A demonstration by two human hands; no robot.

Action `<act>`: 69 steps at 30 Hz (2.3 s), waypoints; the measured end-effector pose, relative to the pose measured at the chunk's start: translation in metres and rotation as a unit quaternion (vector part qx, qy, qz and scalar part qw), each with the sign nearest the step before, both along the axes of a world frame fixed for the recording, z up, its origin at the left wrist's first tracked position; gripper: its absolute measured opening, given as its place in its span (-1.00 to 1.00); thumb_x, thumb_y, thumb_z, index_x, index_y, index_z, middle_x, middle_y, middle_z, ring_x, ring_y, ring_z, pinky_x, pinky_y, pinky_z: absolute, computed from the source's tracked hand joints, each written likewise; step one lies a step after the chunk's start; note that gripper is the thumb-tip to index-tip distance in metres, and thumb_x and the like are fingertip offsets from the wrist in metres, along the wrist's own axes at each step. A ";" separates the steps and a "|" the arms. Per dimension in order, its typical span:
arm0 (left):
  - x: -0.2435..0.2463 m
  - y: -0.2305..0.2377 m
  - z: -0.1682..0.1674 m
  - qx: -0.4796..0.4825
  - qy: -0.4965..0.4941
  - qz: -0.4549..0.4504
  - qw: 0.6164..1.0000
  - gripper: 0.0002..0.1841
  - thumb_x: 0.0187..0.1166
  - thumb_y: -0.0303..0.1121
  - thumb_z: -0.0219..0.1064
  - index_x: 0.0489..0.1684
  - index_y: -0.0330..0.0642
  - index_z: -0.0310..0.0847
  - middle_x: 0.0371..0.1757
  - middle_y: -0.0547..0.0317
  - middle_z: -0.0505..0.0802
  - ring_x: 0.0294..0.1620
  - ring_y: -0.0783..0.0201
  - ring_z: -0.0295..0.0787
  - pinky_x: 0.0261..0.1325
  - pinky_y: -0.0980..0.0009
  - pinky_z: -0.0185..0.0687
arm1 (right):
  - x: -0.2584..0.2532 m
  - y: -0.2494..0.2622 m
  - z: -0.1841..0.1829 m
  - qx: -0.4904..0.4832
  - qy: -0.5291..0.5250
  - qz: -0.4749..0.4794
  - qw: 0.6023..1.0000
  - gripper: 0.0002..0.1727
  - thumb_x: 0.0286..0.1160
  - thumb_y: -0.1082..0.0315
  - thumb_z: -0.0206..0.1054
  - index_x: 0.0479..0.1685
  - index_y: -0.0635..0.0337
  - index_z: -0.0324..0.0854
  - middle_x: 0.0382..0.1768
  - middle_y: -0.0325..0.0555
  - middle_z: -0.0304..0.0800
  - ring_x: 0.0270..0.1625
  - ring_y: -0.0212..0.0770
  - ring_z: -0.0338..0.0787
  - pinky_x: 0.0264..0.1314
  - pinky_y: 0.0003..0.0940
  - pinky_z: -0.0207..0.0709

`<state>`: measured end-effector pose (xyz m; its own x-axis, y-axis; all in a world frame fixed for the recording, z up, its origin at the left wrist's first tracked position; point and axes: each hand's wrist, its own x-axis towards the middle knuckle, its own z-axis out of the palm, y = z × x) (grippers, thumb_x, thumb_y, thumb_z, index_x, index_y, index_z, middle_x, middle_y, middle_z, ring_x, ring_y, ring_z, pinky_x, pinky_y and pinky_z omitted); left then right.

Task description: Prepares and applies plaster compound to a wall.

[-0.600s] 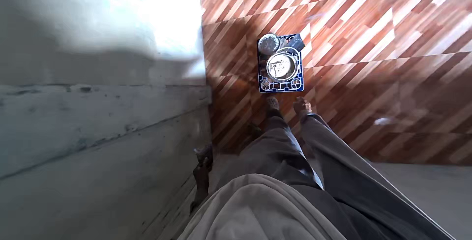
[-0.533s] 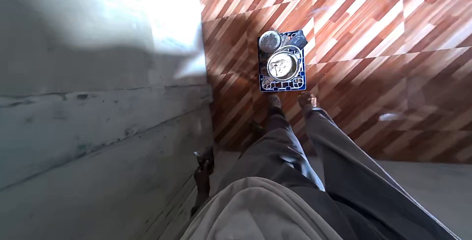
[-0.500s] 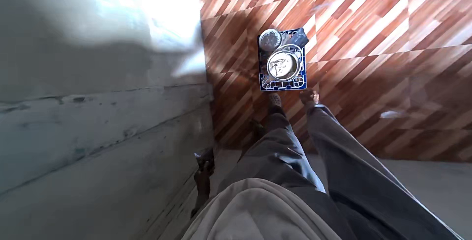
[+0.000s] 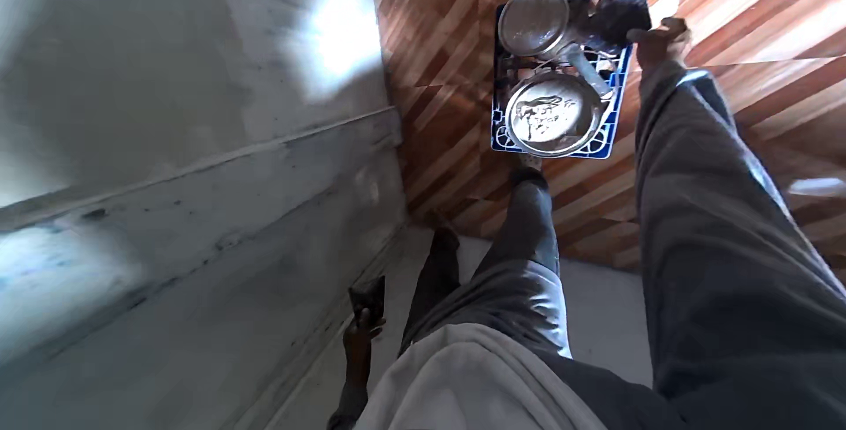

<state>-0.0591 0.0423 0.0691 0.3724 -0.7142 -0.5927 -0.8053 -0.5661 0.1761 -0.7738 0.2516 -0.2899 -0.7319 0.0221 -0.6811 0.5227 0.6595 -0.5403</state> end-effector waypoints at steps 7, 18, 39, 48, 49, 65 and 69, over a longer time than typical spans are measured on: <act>-0.034 -0.019 0.005 0.011 0.009 -0.059 0.998 -0.57 0.86 -0.23 0.11 0.18 -0.57 0.58 -0.16 -0.26 0.92 -0.24 0.02 0.95 -0.10 0.13 0.88 | -0.024 0.000 -0.011 0.042 0.029 -0.040 0.998 -0.47 0.35 0.10 0.52 0.32 0.11 0.70 0.30 0.18 0.76 0.39 0.16 0.71 0.45 0.22 0.50; -0.159 -0.053 0.001 -0.043 0.203 -0.230 0.951 -0.65 0.76 -0.25 0.27 0.07 -0.46 0.73 -0.10 -0.15 0.88 -0.09 0.14 0.87 0.14 0.13 0.81 | 0.135 0.118 0.191 -0.106 0.112 -0.295 0.943 -0.56 0.62 0.18 0.35 0.36 0.26 0.59 0.14 0.12 0.76 -0.02 -0.08 0.81 0.06 -0.07 0.75; -0.243 -0.095 0.096 0.101 0.749 -0.141 0.640 -0.76 0.61 -0.60 0.26 0.17 -0.43 0.59 -0.02 -0.12 0.87 -0.07 -0.01 0.91 0.11 -0.02 0.88 | 0.398 -0.049 0.520 -0.238 0.465 -0.063 0.850 -0.74 0.52 0.43 0.41 0.10 0.38 0.68 -0.09 -0.17 0.89 0.00 -0.35 0.87 0.21 -0.28 0.79; -0.257 -0.117 0.051 0.140 0.690 -0.200 0.681 -0.70 0.55 -0.61 0.30 0.23 -0.28 0.58 -0.01 0.05 0.84 -0.02 0.21 0.82 0.07 0.18 0.80 | 0.421 -0.126 0.450 -0.083 0.457 0.196 0.864 -0.60 0.68 0.50 0.12 0.40 0.22 0.68 0.32 0.10 0.79 0.18 -0.01 0.87 0.22 -0.01 0.74; -0.262 -0.111 0.048 0.128 0.673 -0.211 0.697 -0.71 0.55 -0.61 0.29 0.21 -0.28 0.58 -0.03 0.06 0.84 -0.05 0.25 0.81 0.05 0.23 0.78 | 0.423 -0.133 0.438 -0.083 0.448 0.218 0.863 -0.56 0.65 0.54 0.12 0.43 0.18 0.68 0.36 0.09 0.78 0.24 0.02 0.86 0.26 0.02 0.73; -0.351 -0.007 0.048 0.005 0.521 -0.471 0.712 -0.63 0.77 -0.53 0.03 0.46 -0.52 0.47 0.30 -0.25 0.74 0.36 0.22 0.65 0.51 0.35 0.49 | 0.332 -0.100 0.410 -0.169 0.443 0.237 0.848 -0.44 0.62 0.55 0.10 0.59 0.00 0.58 0.53 -0.05 0.66 0.42 -0.05 0.77 0.39 -0.01 0.68; -0.382 0.012 0.049 -0.021 0.564 -0.439 0.700 -0.71 0.76 -0.53 0.09 0.30 -0.47 0.57 0.12 -0.10 0.81 0.18 0.34 0.73 0.36 0.38 0.62 | 0.303 -0.085 0.414 -0.199 0.434 0.207 0.854 -0.45 0.59 0.55 0.16 0.58 0.03 0.59 0.51 -0.01 0.67 0.34 -0.03 0.81 0.33 0.00 0.71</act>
